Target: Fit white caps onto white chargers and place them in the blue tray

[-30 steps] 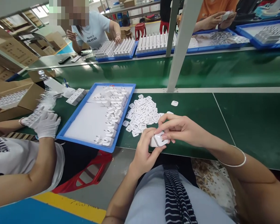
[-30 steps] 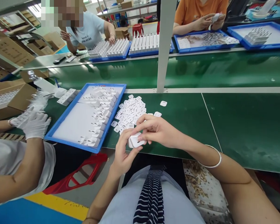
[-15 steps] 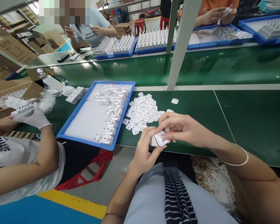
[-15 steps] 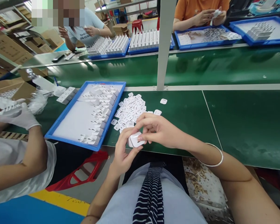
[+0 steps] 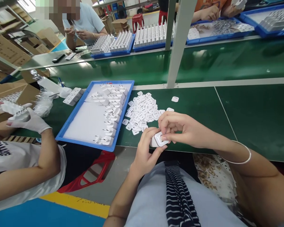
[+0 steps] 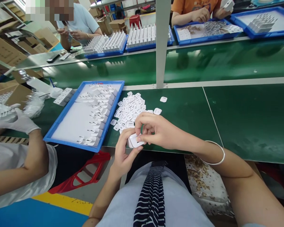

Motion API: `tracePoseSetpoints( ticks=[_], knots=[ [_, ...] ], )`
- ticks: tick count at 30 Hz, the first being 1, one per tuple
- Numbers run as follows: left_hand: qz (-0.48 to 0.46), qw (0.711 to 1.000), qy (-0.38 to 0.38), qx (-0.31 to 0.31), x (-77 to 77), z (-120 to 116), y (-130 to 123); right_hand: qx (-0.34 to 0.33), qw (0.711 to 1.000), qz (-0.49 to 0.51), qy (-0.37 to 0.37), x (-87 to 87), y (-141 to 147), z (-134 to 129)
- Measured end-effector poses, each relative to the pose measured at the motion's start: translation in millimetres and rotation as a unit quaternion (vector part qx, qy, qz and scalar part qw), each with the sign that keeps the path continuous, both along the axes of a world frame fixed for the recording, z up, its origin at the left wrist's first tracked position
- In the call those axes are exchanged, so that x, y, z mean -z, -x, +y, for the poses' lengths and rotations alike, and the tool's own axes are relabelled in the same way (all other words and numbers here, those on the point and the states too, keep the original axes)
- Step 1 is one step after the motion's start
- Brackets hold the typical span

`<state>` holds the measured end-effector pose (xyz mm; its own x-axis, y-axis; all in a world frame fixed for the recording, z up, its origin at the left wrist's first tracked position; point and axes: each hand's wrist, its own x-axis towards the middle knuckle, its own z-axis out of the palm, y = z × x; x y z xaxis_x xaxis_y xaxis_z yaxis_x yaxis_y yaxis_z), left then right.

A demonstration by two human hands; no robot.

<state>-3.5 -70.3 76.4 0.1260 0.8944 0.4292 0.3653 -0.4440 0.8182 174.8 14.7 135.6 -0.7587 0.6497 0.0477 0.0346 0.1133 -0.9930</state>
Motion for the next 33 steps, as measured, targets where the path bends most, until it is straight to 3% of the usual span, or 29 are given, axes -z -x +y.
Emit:
tracePoseSetpoints(
  ticks=[9, 16, 20, 24, 28, 33],
  knots=[
    [-0.021, 1.0, 0.018, 0.011, 0.8, -1, -2, -0.008, 0.996, -0.028, -0.086, -1.0, -4, -2],
    [-0.178, 0.982, 0.018, 0.059, 9.4, 1, 0, 0.007, 0.998, 0.039, 0.047, 5.3, -1, 5],
    [-0.183, 0.982, -0.018, 0.051, 5.7, 2, -4, 0.08, 0.987, 0.111, 0.086, 22.9, -3, 22],
    [-0.188, 0.981, -0.041, 0.031, 2.9, 2, -8, 0.13, 0.982, 0.09, 0.107, 50.5, -4, 34],
    [-0.197, 0.979, -0.036, 0.031, 2.5, 2, -8, 0.142, 0.979, 0.085, 0.118, 67.5, -3, 37],
    [-0.171, 0.984, -0.039, 0.013, 0.7, 2, -9, 0.125, 0.984, 0.071, 0.102, 72.6, 0, 39]
  ],
)
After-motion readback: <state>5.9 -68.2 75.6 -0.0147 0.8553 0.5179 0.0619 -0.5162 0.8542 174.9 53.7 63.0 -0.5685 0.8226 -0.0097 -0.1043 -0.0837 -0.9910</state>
